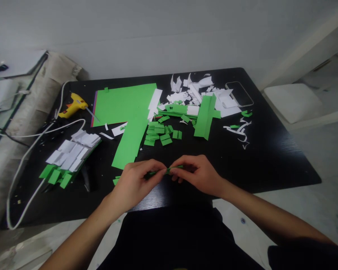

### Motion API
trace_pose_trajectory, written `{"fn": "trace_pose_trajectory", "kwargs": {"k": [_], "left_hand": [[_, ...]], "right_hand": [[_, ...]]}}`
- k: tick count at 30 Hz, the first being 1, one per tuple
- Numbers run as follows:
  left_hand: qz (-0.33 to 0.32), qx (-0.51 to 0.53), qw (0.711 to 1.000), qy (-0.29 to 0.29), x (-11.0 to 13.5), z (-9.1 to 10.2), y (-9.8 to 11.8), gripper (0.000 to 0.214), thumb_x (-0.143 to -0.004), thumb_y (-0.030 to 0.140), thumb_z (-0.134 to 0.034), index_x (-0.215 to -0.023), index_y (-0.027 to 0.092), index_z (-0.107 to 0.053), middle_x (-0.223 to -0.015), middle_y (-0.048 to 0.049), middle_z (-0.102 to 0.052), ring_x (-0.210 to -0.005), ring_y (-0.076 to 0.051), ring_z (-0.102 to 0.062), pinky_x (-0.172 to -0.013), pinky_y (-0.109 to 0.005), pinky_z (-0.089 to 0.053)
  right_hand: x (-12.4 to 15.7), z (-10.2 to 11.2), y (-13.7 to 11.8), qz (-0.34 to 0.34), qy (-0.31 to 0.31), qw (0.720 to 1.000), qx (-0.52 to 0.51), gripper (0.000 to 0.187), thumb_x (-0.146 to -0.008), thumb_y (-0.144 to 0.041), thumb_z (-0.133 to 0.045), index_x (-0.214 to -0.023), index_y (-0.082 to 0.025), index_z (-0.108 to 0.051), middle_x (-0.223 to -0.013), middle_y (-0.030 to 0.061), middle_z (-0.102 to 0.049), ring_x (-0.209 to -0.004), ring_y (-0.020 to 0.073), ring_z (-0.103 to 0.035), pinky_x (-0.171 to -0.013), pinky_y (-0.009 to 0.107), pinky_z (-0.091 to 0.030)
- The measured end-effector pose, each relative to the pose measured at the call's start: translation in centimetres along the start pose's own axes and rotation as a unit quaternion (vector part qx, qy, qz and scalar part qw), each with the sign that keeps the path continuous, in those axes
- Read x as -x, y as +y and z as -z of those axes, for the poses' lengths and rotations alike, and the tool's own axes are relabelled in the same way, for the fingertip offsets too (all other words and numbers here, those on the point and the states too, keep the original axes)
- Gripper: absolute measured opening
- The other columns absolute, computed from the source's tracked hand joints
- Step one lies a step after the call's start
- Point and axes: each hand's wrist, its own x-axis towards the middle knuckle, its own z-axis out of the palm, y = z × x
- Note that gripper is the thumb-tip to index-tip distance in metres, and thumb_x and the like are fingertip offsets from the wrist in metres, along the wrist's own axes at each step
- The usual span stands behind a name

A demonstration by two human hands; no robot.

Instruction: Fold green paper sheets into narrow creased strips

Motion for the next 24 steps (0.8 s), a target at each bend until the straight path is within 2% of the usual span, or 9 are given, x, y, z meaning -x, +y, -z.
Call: {"fn": "trace_pose_trajectory", "kwargs": {"k": [7,12,16,20,24], "left_hand": [[-0.008,-0.001,1.0,0.002,-0.1,-0.2,0.2,0.011,-0.1,0.025,-0.063,-0.098,0.021,-0.073,-0.082,0.0033,-0.074,-0.072,-0.01,-0.067,-0.063,-0.022,-0.047],[0.006,-0.008,1.0,0.01,0.0,-0.1,0.0,0.011,-0.099,0.027,-0.064,-0.098,0.022,-0.073,-0.084,0.0034,-0.075,-0.073,-0.01,-0.068,-0.065,-0.022,-0.048],[0.037,-0.017,0.999,-0.015,-0.3,0.2,-0.3,0.013,-0.101,0.031,-0.062,-0.098,0.022,-0.072,-0.084,0.0035,-0.075,-0.075,-0.011,-0.069,-0.066,-0.022,-0.048],[0.079,-0.047,0.994,-0.054,-0.4,1.3,-1.2,0.02,-0.102,0.034,-0.058,-0.095,0.021,-0.071,-0.076,0.0028,-0.071,-0.069,-0.013,-0.067,-0.064,-0.025,-0.047],[0.098,-0.056,0.989,-0.098,-0.1,2.4,-2.4,0.021,-0.102,0.033,-0.054,-0.093,0.02,-0.069,-0.077,0.0022,-0.071,-0.069,-0.013,-0.067,-0.066,-0.026,-0.047]], "right_hand": [[0.0,0.0,-0.2,0.012,0.005,1.0,0.011,0.022,-0.089,-0.039,-0.078,-0.094,-0.018,-0.08,-0.076,0.0034,-0.077,-0.066,0.0155,-0.072,-0.061,0.026,-0.059],[0.1,0.2,-0.3,0.013,0.039,0.999,-0.012,0.022,-0.087,-0.039,-0.079,-0.088,-0.017,-0.078,-0.075,0.0038,-0.075,-0.066,0.016,-0.071,-0.059,0.026,-0.059],[0.1,0.7,-0.3,0.008,0.058,0.998,-0.024,0.022,-0.085,-0.038,-0.08,-0.085,-0.016,-0.076,-0.073,0.0032,-0.073,-0.064,0.0143,-0.068,-0.058,0.025,-0.058],[0.1,2.3,0.0,-0.008,0.085,0.996,-0.017,0.022,-0.083,-0.037,-0.081,-0.084,-0.016,-0.074,-0.07,0.002,-0.071,-0.06,0.0129,-0.065,-0.054,0.023,-0.056],[0.4,3.7,0.4,-0.043,0.082,0.995,0.02,0.023,-0.082,-0.038,-0.08,-0.082,-0.016,-0.073,-0.069,0.0021,-0.069,-0.06,0.0134,-0.064,-0.052,0.024,-0.053]]}}
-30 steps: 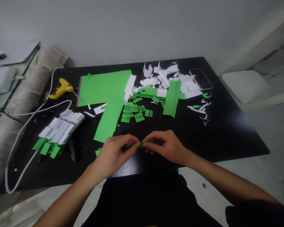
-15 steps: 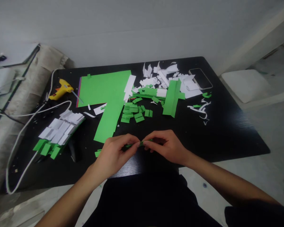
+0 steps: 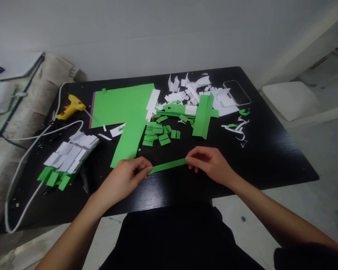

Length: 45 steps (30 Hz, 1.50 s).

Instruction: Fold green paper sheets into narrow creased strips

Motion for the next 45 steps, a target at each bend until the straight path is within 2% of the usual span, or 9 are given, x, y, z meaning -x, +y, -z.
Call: {"fn": "trace_pose_trajectory", "kwargs": {"k": [6,10,12,15,20,23,30,39,45], "left_hand": [[0.02,-0.003,0.999,-0.029,0.1,0.8,-0.9,0.024,-0.102,0.036,-0.051,-0.092,0.02,-0.066,-0.081,0.001,-0.072,-0.071,-0.014,-0.068,-0.068,-0.027,-0.048],[0.018,-0.03,0.999,-0.024,0.0,0.9,-0.9,0.024,-0.102,0.036,-0.051,-0.093,0.021,-0.067,-0.08,0.0013,-0.071,-0.07,-0.015,-0.067,-0.068,-0.028,-0.048],[0.002,-0.048,0.999,-0.007,-0.2,0.7,-1.0,0.022,-0.102,0.034,-0.053,-0.095,0.022,-0.069,-0.083,0.0009,-0.072,-0.073,-0.016,-0.067,-0.071,-0.029,-0.048],[-0.037,-0.072,0.996,0.025,-0.3,-0.1,-1.4,0.02,-0.103,0.032,-0.053,-0.097,0.022,-0.07,-0.093,-0.0016,-0.074,-0.083,-0.018,-0.069,-0.077,-0.032,-0.052],[-0.076,-0.176,0.97,0.148,0.3,-2.1,-1.3,0.02,-0.102,0.031,-0.057,-0.11,0.019,-0.071,-0.112,-0.0102,-0.072,-0.106,-0.028,-0.068,-0.093,-0.046,-0.055],[-0.114,-0.254,0.936,0.214,1.3,-4.1,-0.5,0.026,-0.102,0.024,-0.057,-0.124,0.017,-0.069,-0.131,-0.0145,-0.068,-0.124,-0.034,-0.061,-0.111,-0.059,-0.045],[-0.15,-0.288,0.931,0.166,2.6,-8.3,0.3,0.048,-0.105,0.024,-0.052,-0.15,0.009,-0.049,-0.153,-0.0179,-0.056,-0.145,-0.032,-0.05,-0.121,-0.055,-0.039],[-0.126,-0.275,0.94,0.155,2.6,-7.5,-0.3,0.049,-0.104,0.035,-0.054,-0.147,0.013,-0.053,-0.152,-0.0178,-0.057,-0.14,-0.035,-0.054,-0.116,-0.058,-0.044],[-0.115,-0.291,0.936,0.158,2.4,-7.9,0.1,0.053,-0.103,0.036,-0.055,-0.149,0.01,-0.051,-0.152,-0.0178,-0.058,-0.142,-0.035,-0.052,-0.119,-0.056,-0.041]], "right_hand": [[0.3,1.1,0.4,-0.024,-0.003,0.997,0.078,0.022,-0.089,-0.038,-0.071,-0.086,-0.017,-0.072,-0.068,0.0011,-0.068,-0.053,0.0118,-0.059,-0.051,0.025,-0.048],[0.5,1.4,0.6,0.006,0.011,0.973,0.229,0.014,-0.092,-0.029,-0.067,-0.084,-0.019,-0.072,-0.072,0.0015,-0.07,-0.061,0.015,-0.063,-0.059,0.029,-0.051],[0.8,0.8,0.8,0.054,0.061,0.943,0.323,0.006,-0.091,-0.022,-0.067,-0.092,-0.018,-0.073,-0.083,0.0044,-0.073,-0.071,0.0189,-0.067,-0.068,0.034,-0.055],[1.3,-0.9,1.3,0.193,0.138,0.887,0.396,0.02,-0.093,-0.012,-0.063,-0.111,-0.015,-0.071,-0.105,0.0117,-0.072,-0.098,0.0256,-0.069,-0.086,0.042,-0.059],[2.5,-4.2,2.6,0.342,0.037,0.84,0.419,0.028,-0.097,-0.001,-0.055,-0.118,-0.008,-0.072,-0.115,0.0149,-0.073,-0.109,0.026,-0.067,-0.097,0.043,-0.059],[2.9,-5.1,3.3,0.35,0.018,0.817,0.459,0.031,-0.096,-0.001,-0.055,-0.123,-0.004,-0.071,-0.126,0.0167,-0.073,-0.119,0.0295,-0.066,-0.104,0.046,-0.058],[3.4,-5.5,3.9,0.336,0.021,0.801,0.495,0.033,-0.099,-0.006,-0.051,-0.127,-0.004,-0.07,-0.133,0.0179,-0.071,-0.129,0.0301,-0.064,-0.109,0.046,-0.057],[3.7,-6.0,3.8,0.279,0.002,0.816,0.506,0.044,-0.102,-0.009,-0.044,-0.142,-0.007,-0.062,-0.144,0.0166,-0.065,-0.136,0.0285,-0.058,-0.113,0.047,-0.055],[3.7,-6.8,3.6,0.257,-0.018,0.798,0.544,0.052,-0.098,-0.007,-0.041,-0.149,-0.008,-0.055,-0.158,0.0125,-0.053,-0.137,0.0324,-0.053,-0.11,0.052,-0.054]]}}
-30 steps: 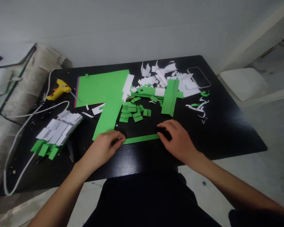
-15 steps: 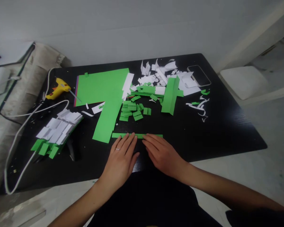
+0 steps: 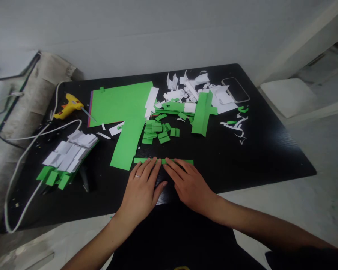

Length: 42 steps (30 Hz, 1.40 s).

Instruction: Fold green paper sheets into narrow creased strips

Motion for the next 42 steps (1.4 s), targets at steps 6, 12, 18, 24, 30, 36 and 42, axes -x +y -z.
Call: {"fn": "trace_pose_trajectory", "kwargs": {"k": [6,12,18,24,30,36,42], "left_hand": [[0.005,0.006,1.0,0.012,0.2,-0.1,-0.6,0.052,-0.103,0.036,-0.055,-0.148,0.009,-0.052,-0.151,-0.0186,-0.058,-0.141,-0.035,-0.053,-0.119,-0.056,-0.041],[0.017,0.023,0.999,0.027,0.7,0.1,-1.6,0.049,-0.104,0.03,-0.054,-0.15,0.013,-0.05,-0.149,-0.018,-0.059,-0.139,-0.034,-0.056,-0.119,-0.057,-0.043],[0.021,0.024,0.999,0.024,0.7,-0.3,-1.4,0.05,-0.104,0.028,-0.052,-0.151,0.012,-0.048,-0.151,-0.0199,-0.056,-0.14,-0.036,-0.054,-0.117,-0.057,-0.046],[0.033,0.005,0.999,0.026,0.7,-0.4,-1.3,0.052,-0.104,0.032,-0.052,-0.149,0.006,-0.049,-0.148,-0.0237,-0.057,-0.139,-0.038,-0.053,-0.113,-0.056,-0.048],[0.03,-0.019,0.999,0.029,0.7,-0.3,-1.1,0.052,-0.103,0.03,-0.051,-0.15,0.007,-0.049,-0.148,-0.0215,-0.059,-0.139,-0.039,-0.054,-0.117,-0.058,-0.042],[0.024,-0.039,0.999,0.026,0.6,-0.3,-1.0,0.054,-0.104,0.031,-0.05,-0.151,0.006,-0.047,-0.147,-0.022,-0.06,-0.138,-0.038,-0.055,-0.117,-0.056,-0.04],[0.034,-0.033,0.999,0.019,0.7,-0.3,-1.1,0.053,-0.104,0.031,-0.049,-0.151,0.005,-0.047,-0.145,-0.0228,-0.06,-0.137,-0.038,-0.055,-0.117,-0.056,-0.04]], "right_hand": [[0.1,0.0,0.0,-0.002,0.002,1.0,-0.001,0.053,-0.097,-0.005,-0.041,-0.148,-0.005,-0.054,-0.158,0.0129,-0.053,-0.138,0.0323,-0.052,-0.11,0.051,-0.054],[0.2,0.3,0.5,-0.028,0.022,0.999,-0.033,0.048,-0.102,-0.013,-0.043,-0.148,-0.009,-0.055,-0.154,0.0128,-0.057,-0.138,0.0306,-0.051,-0.111,0.051,-0.052],[-0.3,-0.1,-0.7,-0.064,0.018,0.998,-0.008,0.051,-0.107,-0.037,-0.047,-0.151,-0.013,-0.054,-0.153,0.0153,-0.057,-0.135,0.0372,-0.05,-0.11,0.058,-0.049],[-0.5,-0.3,-1.6,-0.079,0.014,0.997,0.007,0.059,-0.107,-0.046,-0.044,-0.155,-0.013,-0.049,-0.153,0.0161,-0.055,-0.136,0.0381,-0.049,-0.115,0.059,-0.043],[-0.3,-0.7,-1.4,-0.09,0.033,0.995,0.003,0.063,-0.107,-0.048,-0.045,-0.155,-0.008,-0.046,-0.151,0.0187,-0.057,-0.138,0.0364,-0.05,-0.117,0.055,-0.043],[1.2,-0.3,-0.1,-0.109,0.052,0.992,0.02,0.063,-0.106,-0.046,-0.048,-0.155,-0.007,-0.045,-0.147,0.0207,-0.059,-0.138,0.0368,-0.052,-0.115,0.056,-0.046],[3.3,0.6,1.5,-0.14,0.06,0.987,0.057,0.06,-0.107,-0.044,-0.049,-0.154,-0.007,-0.045,-0.147,0.0195,-0.059,-0.136,0.0356,-0.055,-0.118,0.057,-0.043]]}}
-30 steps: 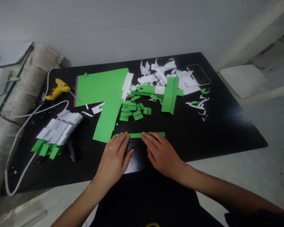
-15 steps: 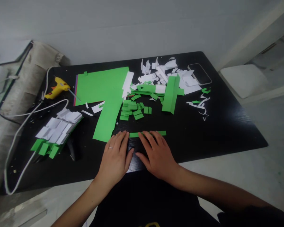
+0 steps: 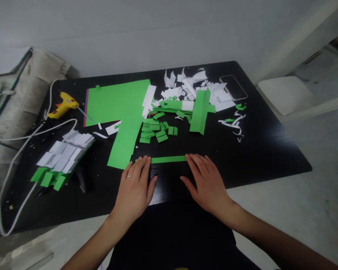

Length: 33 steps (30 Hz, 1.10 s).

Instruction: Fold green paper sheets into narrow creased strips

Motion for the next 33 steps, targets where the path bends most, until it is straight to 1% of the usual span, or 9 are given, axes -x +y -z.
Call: {"fn": "trace_pose_trajectory", "kwargs": {"k": [4,8,10,12,15,18,22,26,33], "left_hand": [[0.011,-0.004,1.0,-0.006,-0.2,0.2,0.3,0.053,-0.105,0.035,-0.049,-0.15,0.007,-0.049,-0.144,-0.0232,-0.061,-0.137,-0.039,-0.055,-0.117,-0.058,-0.039],[0.022,-0.016,1.0,-0.009,-1.2,0.3,2.4,0.058,-0.103,0.045,-0.052,-0.149,0.01,-0.052,-0.147,-0.0253,-0.058,-0.142,-0.041,-0.051,-0.12,-0.062,-0.035],[-0.012,-0.004,1.0,-0.024,-1.9,0.0,4.0,0.057,-0.104,0.044,-0.051,-0.152,0.013,-0.05,-0.158,-0.0201,-0.05,-0.148,-0.039,-0.044,-0.122,-0.059,-0.033],[-0.044,0.007,0.998,-0.038,-2.5,-0.6,5.3,0.057,-0.105,0.045,-0.048,-0.153,0.013,-0.049,-0.163,-0.0154,-0.046,-0.151,-0.036,-0.041,-0.123,-0.057,-0.033],[-0.062,0.014,0.997,-0.054,-2.8,-1.4,6.2,0.06,-0.107,0.046,-0.043,-0.155,0.009,-0.045,-0.165,-0.0134,-0.043,-0.153,-0.034,-0.04,-0.124,-0.056,-0.033],[-0.061,0.014,0.996,-0.06,-2.5,-1.6,5.7,0.062,-0.108,0.048,-0.042,-0.156,0.01,-0.044,-0.166,-0.0109,-0.041,-0.153,-0.031,-0.04,-0.125,-0.055,-0.033],[-0.054,0.007,0.997,-0.055,-1.7,-0.9,4.2,0.06,-0.107,0.045,-0.044,-0.158,0.012,-0.042,-0.165,-0.0098,-0.042,-0.152,-0.03,-0.041,-0.126,-0.054,-0.031],[-0.056,-0.002,0.997,-0.048,-1.0,-0.3,2.6,0.06,-0.106,0.042,-0.048,-0.157,0.012,-0.042,-0.164,-0.0117,-0.044,-0.151,-0.032,-0.043,-0.125,-0.055,-0.031],[-0.059,-0.005,0.997,-0.044,-0.2,0.1,1.0,0.063,-0.105,0.044,-0.05,-0.159,0.012,-0.04,-0.164,-0.0126,-0.045,-0.15,-0.032,-0.044,-0.126,-0.055,-0.029]], "right_hand": [[0.4,0.1,0.4,-0.011,0.003,1.0,0.006,0.06,-0.106,-0.044,-0.049,-0.155,-0.01,-0.043,-0.148,0.0175,-0.059,-0.14,0.037,-0.05,-0.117,0.059,-0.042],[0.4,-0.1,0.4,-0.009,0.009,1.0,0.01,0.061,-0.106,-0.043,-0.049,-0.157,-0.01,-0.042,-0.148,0.0183,-0.058,-0.142,0.0391,-0.046,-0.116,0.061,-0.04],[0.4,-0.2,0.4,-0.005,0.009,1.0,0.012,0.06,-0.106,-0.043,-0.049,-0.156,-0.009,-0.043,-0.148,0.0187,-0.059,-0.142,0.0395,-0.046,-0.116,0.061,-0.04],[0.4,-0.2,0.5,-0.004,0.008,1.0,0.015,0.057,-0.107,-0.042,-0.047,-0.154,-0.01,-0.046,-0.148,0.018,-0.059,-0.143,0.0392,-0.045,-0.116,0.06,-0.039],[0.4,-0.3,0.6,-0.004,0.006,1.0,0.021,0.055,-0.107,-0.04,-0.046,-0.153,-0.01,-0.048,-0.149,0.0171,-0.059,-0.144,0.0382,-0.044,-0.117,0.057,-0.038],[0.5,-0.2,0.5,-0.007,0.004,1.0,0.028,0.056,-0.107,-0.042,-0.046,-0.152,-0.008,-0.05,-0.148,0.0177,-0.059,-0.145,0.0377,-0.043,-0.117,0.056,-0.037],[0.4,-0.2,0.4,-0.007,0.012,0.999,0.034,0.058,-0.107,-0.043,-0.047,-0.151,-0.005,-0.051,-0.147,0.0183,-0.06,-0.145,0.0377,-0.043,-0.115,0.055,-0.039],[0.3,-0.1,0.4,-0.002,0.011,1.0,0.025,0.053,-0.106,-0.041,-0.048,-0.148,-0.01,-0.055,-0.146,0.0172,-0.061,-0.145,0.0366,-0.045,-0.115,0.056,-0.04],[0.2,0.1,0.3,0.006,0.013,0.999,0.028,0.05,-0.107,-0.038,-0.048,-0.148,-0.011,-0.056,-0.146,0.0176,-0.061,-0.145,0.0367,-0.045,-0.113,0.055,-0.044]]}}
